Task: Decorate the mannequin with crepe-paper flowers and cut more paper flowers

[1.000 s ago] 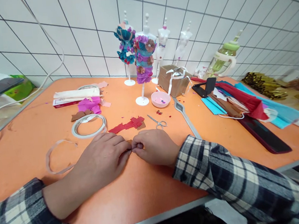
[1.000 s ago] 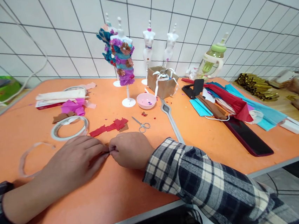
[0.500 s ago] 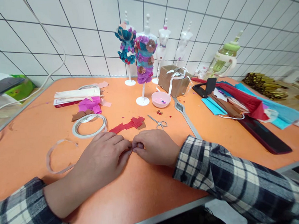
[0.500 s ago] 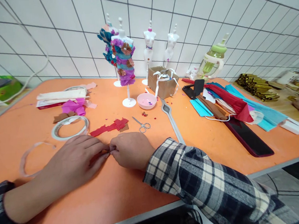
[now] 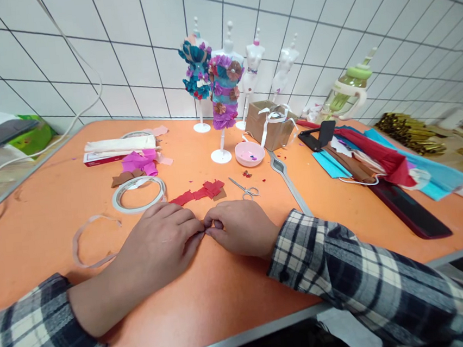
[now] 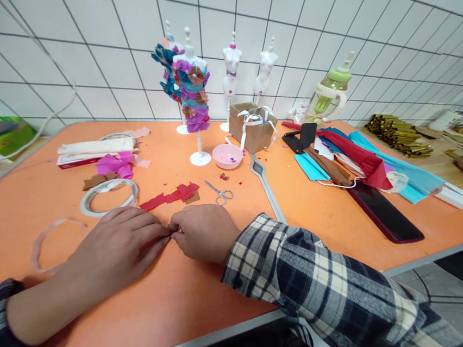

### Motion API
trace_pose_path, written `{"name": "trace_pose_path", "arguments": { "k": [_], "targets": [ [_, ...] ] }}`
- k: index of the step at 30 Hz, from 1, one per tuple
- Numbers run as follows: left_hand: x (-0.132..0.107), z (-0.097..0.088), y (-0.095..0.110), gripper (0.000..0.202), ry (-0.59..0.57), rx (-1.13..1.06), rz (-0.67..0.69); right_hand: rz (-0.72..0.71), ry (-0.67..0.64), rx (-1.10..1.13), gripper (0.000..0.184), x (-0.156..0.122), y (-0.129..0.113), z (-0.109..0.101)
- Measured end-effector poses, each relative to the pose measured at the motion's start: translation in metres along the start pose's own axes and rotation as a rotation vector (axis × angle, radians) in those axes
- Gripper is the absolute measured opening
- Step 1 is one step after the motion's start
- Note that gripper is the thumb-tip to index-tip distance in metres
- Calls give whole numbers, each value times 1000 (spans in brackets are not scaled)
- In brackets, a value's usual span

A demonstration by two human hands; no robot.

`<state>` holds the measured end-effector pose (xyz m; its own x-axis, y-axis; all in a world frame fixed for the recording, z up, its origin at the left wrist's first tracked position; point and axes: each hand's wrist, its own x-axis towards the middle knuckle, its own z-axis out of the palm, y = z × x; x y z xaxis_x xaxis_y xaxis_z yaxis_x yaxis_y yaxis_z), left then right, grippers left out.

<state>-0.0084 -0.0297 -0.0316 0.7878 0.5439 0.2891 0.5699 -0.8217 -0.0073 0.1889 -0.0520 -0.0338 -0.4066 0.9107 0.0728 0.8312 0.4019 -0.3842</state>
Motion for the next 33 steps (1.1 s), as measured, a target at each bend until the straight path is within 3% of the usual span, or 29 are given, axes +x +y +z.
{"name": "trace_pose_path", "arguments": {
  "k": [12, 20, 33],
  "targets": [
    [2, -2, 1, 30, 8, 3, 10, 43, -11, -8, 16, 0, -1, -2],
    [1, -1, 0, 29, 15, -27, 3, -42, 11, -54, 16, -2, 1, -1],
    [0, 0, -1, 26, 20, -27, 2, -31, -11, -79, 20, -1, 1, -1]
  ]
}}
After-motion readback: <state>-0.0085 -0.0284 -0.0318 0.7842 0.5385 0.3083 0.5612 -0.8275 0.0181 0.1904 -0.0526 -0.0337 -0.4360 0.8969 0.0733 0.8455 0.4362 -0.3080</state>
